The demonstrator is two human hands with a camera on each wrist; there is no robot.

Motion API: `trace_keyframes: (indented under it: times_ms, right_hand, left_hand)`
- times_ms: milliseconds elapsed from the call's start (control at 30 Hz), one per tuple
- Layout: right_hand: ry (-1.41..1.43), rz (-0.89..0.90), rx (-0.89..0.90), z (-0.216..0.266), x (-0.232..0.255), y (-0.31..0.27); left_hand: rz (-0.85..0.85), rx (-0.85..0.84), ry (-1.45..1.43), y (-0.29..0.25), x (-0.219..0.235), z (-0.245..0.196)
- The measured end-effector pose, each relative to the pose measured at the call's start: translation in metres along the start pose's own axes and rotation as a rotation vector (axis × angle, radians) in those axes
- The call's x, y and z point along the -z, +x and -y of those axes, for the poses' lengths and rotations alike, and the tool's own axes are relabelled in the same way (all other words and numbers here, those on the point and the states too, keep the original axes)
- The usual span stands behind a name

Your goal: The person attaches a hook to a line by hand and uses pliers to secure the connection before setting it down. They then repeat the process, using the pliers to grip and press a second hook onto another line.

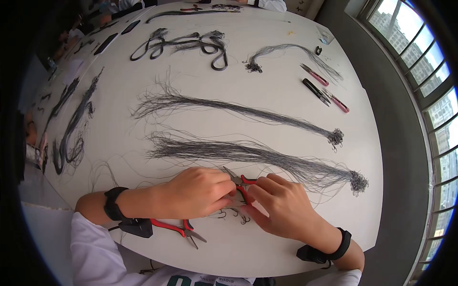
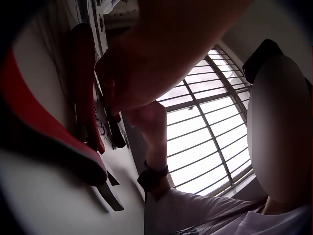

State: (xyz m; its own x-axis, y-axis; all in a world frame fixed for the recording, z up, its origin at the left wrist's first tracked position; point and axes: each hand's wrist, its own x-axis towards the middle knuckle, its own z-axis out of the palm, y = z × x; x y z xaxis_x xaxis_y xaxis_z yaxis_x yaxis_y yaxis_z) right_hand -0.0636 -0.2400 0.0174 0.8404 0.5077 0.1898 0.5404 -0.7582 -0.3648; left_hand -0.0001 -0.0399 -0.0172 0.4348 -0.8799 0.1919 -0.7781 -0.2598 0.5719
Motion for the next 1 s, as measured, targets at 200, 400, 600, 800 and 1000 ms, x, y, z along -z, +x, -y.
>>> trace_keyframes:
  times_ms: [200, 400, 600, 800, 1000]
  right_hand:
    - [-0.025, -0.032, -0.063, 0.0, -0.017, -0.004]
    - [-0.014, -0.068, -0.119, -0.003, -0.011, -0.003]
    - [-0.046, -0.087, -0.166, -0.004, -0.008, -0.004]
    - [0.004, -0.187, 0.075, -0.004, -0.018, -0.003]
    - [0.0, -0.209, 0.155, -0.009, -0.034, -0.006]
  left_hand:
    - [-0.016, -0.079, 0.097, 0.004, -0.004, 0.001]
    - [0.009, -0.062, -0.065, 0.002, 0.004, 0.003]
    - [-0.033, -0.025, -0.117, 0.0, 0.01, 0.004]
    - [-0.022, -0.003, -0.08, 0.003, 0.013, 0.0]
    - [0.032, -0.009, 0.005, 0.002, 0.01, 0.001]
